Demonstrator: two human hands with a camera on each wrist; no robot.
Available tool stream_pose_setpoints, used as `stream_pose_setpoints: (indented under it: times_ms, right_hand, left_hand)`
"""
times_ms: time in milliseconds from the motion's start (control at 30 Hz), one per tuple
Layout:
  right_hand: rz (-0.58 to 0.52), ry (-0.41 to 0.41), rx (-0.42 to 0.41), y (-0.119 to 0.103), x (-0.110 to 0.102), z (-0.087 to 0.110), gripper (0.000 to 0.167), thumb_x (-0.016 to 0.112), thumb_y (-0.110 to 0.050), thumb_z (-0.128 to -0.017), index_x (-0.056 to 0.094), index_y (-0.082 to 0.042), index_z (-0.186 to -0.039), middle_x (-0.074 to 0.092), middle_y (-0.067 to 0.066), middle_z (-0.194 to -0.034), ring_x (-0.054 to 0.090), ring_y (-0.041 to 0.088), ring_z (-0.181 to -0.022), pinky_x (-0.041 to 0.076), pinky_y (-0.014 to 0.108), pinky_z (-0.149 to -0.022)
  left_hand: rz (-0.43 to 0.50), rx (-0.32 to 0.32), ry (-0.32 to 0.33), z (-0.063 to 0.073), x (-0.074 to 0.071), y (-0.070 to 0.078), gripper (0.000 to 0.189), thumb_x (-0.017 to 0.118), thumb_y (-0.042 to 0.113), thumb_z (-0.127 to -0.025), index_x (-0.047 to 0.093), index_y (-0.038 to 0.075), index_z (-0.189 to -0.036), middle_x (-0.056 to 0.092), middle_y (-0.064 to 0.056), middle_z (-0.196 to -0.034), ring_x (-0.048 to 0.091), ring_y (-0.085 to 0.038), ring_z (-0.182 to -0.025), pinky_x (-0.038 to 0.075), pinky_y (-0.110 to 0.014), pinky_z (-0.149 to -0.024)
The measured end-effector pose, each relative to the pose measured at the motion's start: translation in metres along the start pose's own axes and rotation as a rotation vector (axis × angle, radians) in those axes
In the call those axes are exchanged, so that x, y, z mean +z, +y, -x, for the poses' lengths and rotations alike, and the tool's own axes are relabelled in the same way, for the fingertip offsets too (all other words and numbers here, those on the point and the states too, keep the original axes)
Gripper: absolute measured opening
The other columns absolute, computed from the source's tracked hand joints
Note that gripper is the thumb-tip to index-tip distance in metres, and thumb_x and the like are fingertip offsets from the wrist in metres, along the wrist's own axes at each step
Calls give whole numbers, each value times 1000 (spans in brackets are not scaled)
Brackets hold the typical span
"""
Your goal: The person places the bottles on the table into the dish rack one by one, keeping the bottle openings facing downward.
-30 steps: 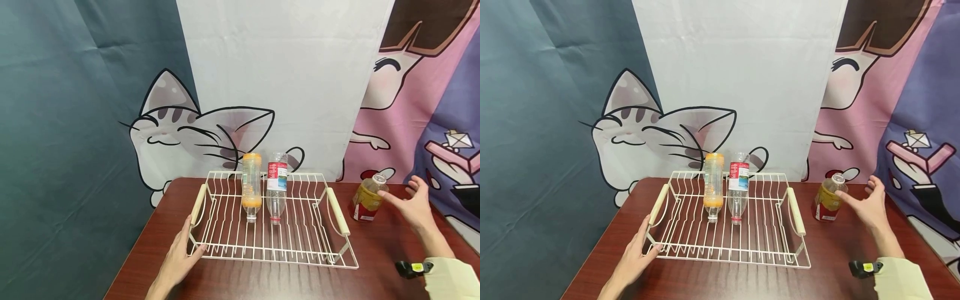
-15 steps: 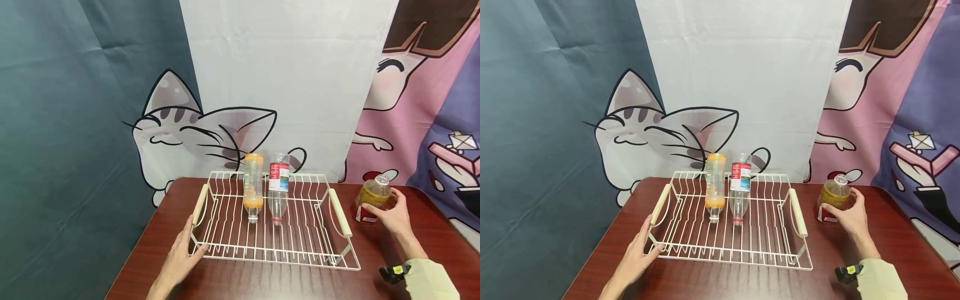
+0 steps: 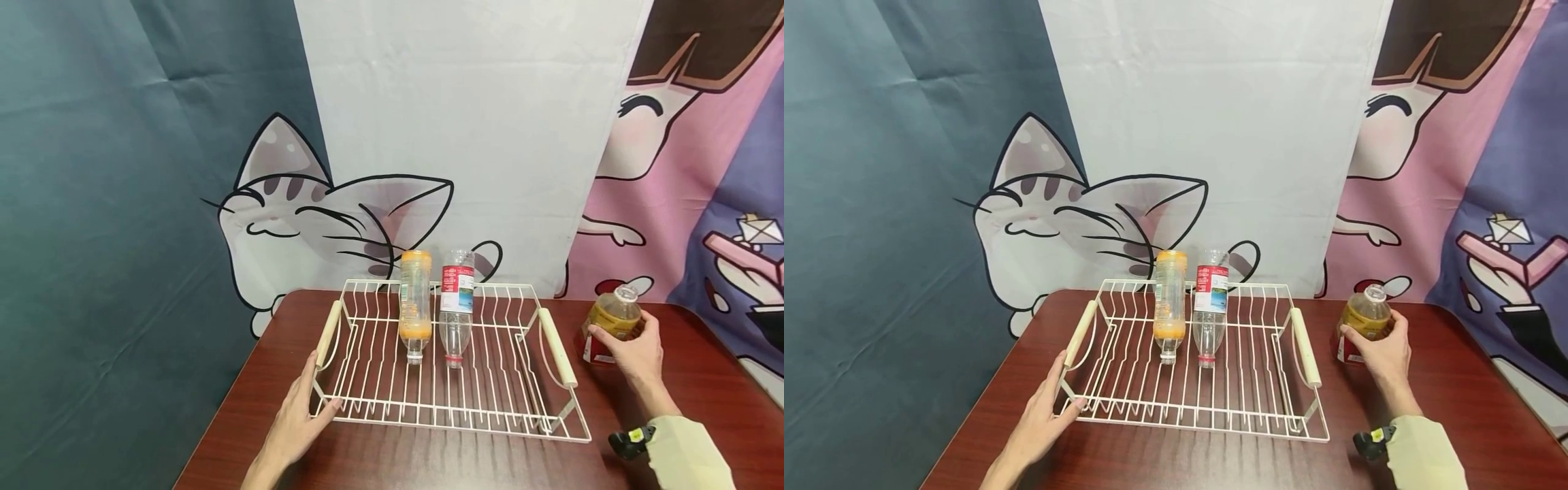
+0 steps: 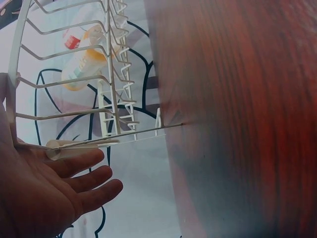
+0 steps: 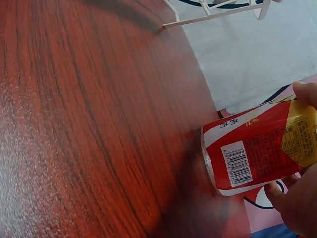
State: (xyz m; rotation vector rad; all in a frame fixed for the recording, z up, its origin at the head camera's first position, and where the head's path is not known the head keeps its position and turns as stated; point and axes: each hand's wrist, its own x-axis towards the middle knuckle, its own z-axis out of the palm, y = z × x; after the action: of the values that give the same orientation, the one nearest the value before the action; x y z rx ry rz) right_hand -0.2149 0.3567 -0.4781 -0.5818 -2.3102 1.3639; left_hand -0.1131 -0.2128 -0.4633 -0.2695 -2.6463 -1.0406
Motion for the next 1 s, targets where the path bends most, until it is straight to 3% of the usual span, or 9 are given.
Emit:
stream_pose_setpoints:
  times_ms: [533, 700, 1000]
  right_hand:
    - [5, 16, -16, -10, -8, 1, 90, 76, -37, -85, 24, -6, -153, 38, 22, -149, 40, 40, -131, 29, 52, -111]
    - [15, 41, -52, -22, -12, 0, 89, 79, -33, -83, 28, -7, -152, 43, 20, -145, 44, 35, -126, 34, 35, -109]
    - [-13, 42, -128, -58, -25, 0, 85, 79, -30, -83, 33, -6, -150, 46, 20, -138, 48, 5, -105, 39, 17, -93]
  left_hand:
    - [1, -11, -4, 1, 0, 0, 89, 71, 36, -90, 18, 18, -160, 37, -16, -154, 40, -37, -136, 40, -63, -96]
    - [1, -13, -7, 1, 0, 1, 88, 71, 36, -90, 19, 17, -160, 36, -16, -155, 40, -37, -136, 40, -62, -97]
    - [-9, -12, -15, 1, -2, 2, 88, 69, 38, -92, 17, 20, -160, 38, -16, -154, 40, -37, -136, 41, -63, -95]
